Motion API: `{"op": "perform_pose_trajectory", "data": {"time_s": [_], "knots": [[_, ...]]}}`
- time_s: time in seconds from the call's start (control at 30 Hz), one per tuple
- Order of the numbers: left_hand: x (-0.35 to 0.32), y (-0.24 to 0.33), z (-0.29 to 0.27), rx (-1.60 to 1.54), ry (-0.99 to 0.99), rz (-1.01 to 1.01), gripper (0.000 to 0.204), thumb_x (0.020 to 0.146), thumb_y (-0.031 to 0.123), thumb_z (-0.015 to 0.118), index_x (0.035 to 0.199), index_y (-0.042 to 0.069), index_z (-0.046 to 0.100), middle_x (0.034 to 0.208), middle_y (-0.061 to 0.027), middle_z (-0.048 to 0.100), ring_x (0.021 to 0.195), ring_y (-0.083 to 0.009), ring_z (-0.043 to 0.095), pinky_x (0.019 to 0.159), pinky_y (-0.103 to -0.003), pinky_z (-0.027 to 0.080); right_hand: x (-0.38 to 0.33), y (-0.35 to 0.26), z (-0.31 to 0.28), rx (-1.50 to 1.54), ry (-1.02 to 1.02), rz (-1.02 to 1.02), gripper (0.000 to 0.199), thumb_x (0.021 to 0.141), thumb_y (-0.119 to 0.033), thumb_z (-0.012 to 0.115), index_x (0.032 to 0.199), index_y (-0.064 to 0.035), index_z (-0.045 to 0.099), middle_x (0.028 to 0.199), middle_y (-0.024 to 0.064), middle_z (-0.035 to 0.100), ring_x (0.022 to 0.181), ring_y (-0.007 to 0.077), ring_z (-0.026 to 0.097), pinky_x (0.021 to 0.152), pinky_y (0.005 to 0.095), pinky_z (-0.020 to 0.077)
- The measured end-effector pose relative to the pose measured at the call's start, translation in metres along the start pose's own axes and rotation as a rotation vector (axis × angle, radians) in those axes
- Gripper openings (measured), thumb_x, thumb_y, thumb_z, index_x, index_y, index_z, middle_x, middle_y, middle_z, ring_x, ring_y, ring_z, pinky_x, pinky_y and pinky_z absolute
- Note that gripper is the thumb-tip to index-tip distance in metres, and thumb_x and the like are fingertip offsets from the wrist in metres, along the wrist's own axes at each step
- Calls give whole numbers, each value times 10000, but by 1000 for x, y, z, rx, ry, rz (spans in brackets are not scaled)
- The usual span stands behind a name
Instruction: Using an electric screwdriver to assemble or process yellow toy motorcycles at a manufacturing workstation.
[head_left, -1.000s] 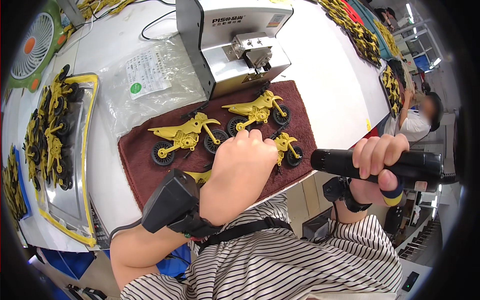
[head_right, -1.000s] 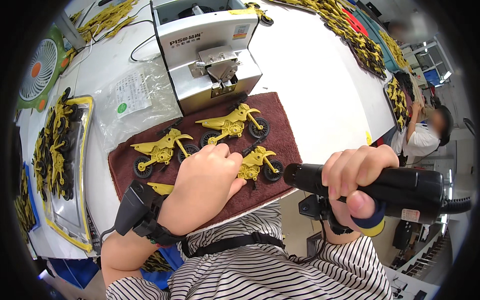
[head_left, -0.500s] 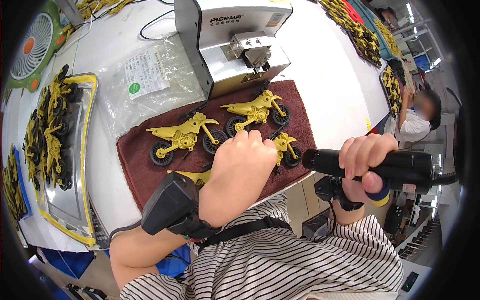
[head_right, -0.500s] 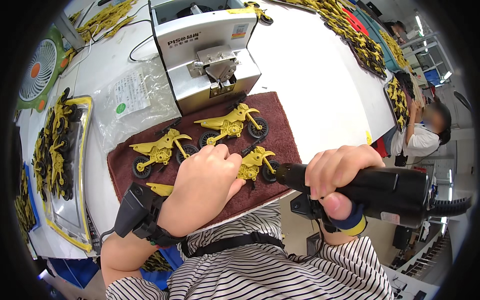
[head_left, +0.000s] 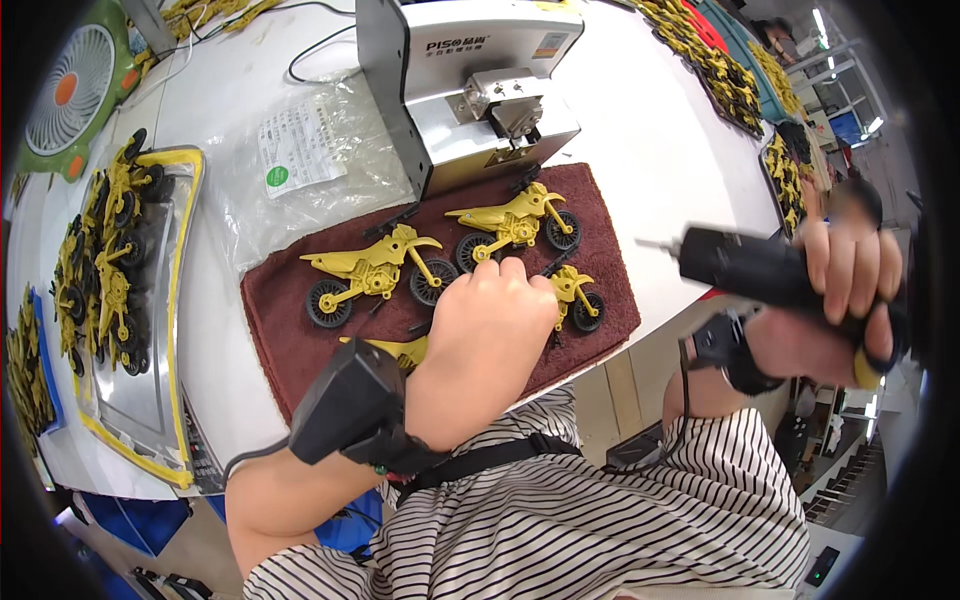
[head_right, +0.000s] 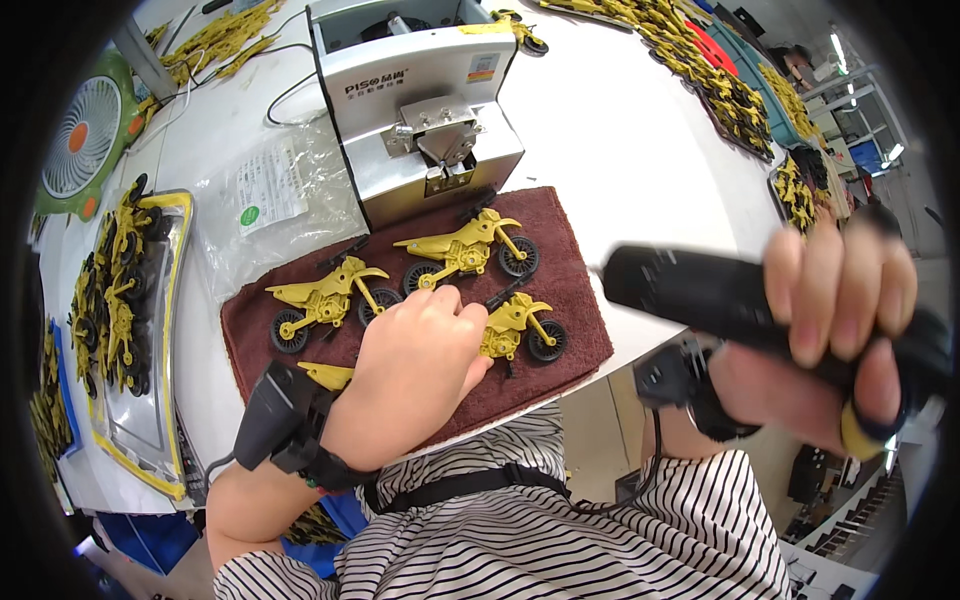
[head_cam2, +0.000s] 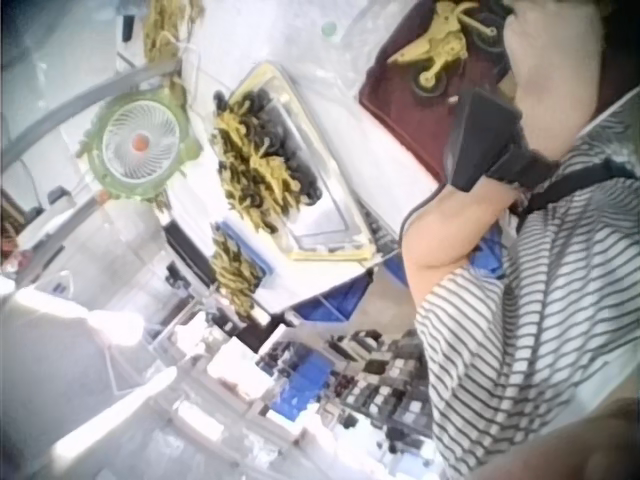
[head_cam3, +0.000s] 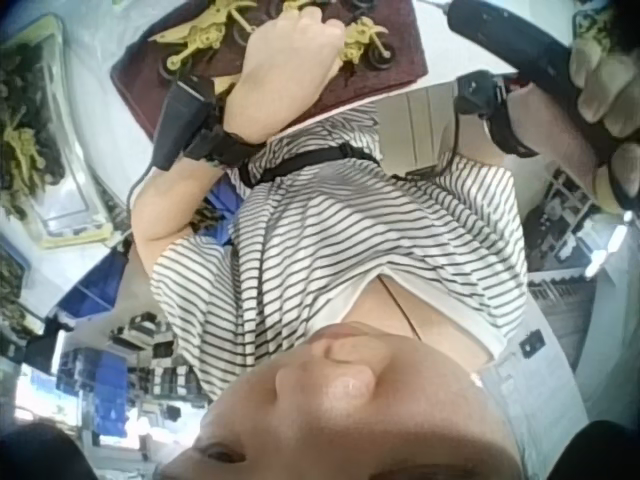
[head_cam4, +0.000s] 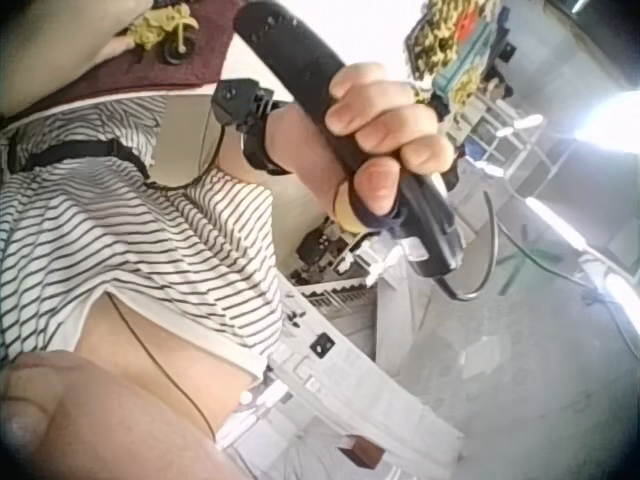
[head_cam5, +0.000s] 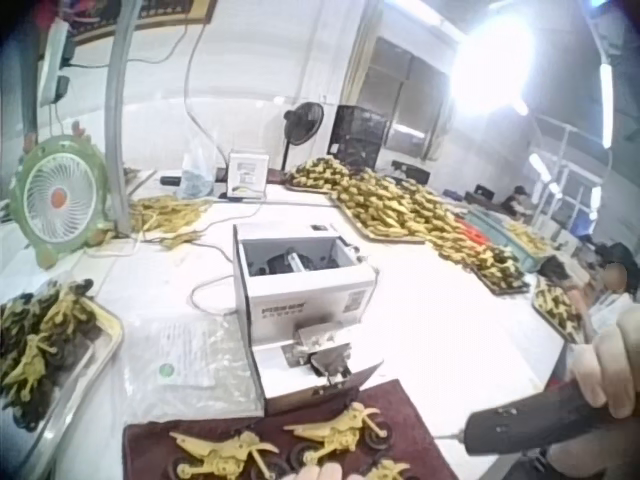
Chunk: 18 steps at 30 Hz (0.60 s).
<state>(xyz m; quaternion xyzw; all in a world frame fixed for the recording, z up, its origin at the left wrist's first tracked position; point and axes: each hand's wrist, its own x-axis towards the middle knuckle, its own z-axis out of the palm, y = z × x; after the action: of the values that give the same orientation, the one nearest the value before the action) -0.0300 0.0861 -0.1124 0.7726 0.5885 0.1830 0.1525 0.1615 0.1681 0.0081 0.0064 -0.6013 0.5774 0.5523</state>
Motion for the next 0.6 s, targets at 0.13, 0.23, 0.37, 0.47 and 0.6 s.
{"op": "perform_pose_trajectory", "data": {"time_s": [0.13,0.23,0.37,0.47,0.6], "knots": [[-10,25,0,354,31,-66,111,664,99,579,727,37,511,732,-77,492,786,-214,528,653,-296,450,37,37,4,-28,-40,167,175,687,-63,507,819,-65,392,731,41,407,670,142,425,695,299,312],[-27,47,4,319,118,27,217,656,111,531,831,-17,545,802,-104,521,846,-237,523,757,-311,436,60,67,4,7,-113,132,132,721,-68,476,816,-60,385,726,35,390,671,147,406,693,319,318],[-40,68,23,115,192,111,374,679,144,520,999,-45,560,1004,-158,557,1024,-288,510,908,-382,397,70,90,49,-187,264,35,140,669,-118,567,718,-24,476,554,52,464,463,160,486,512,294,428],[-38,74,41,80,215,77,382,704,171,519,1040,-3,567,1159,-176,517,1158,-308,450,981,-412,343,67,114,41,-185,163,-71,150,672,-115,577,737,-15,488,555,54,466,460,168,482,509,292,425],[-27,71,62,93,256,-63,429,746,184,503,1143,23,506,1305,-208,398,1244,-326,364,1023,-421,279,63,108,36,-181,122,43,185,660,-111,604,773,5,514,550,75,473,450,193,485,514,295,439]]}}
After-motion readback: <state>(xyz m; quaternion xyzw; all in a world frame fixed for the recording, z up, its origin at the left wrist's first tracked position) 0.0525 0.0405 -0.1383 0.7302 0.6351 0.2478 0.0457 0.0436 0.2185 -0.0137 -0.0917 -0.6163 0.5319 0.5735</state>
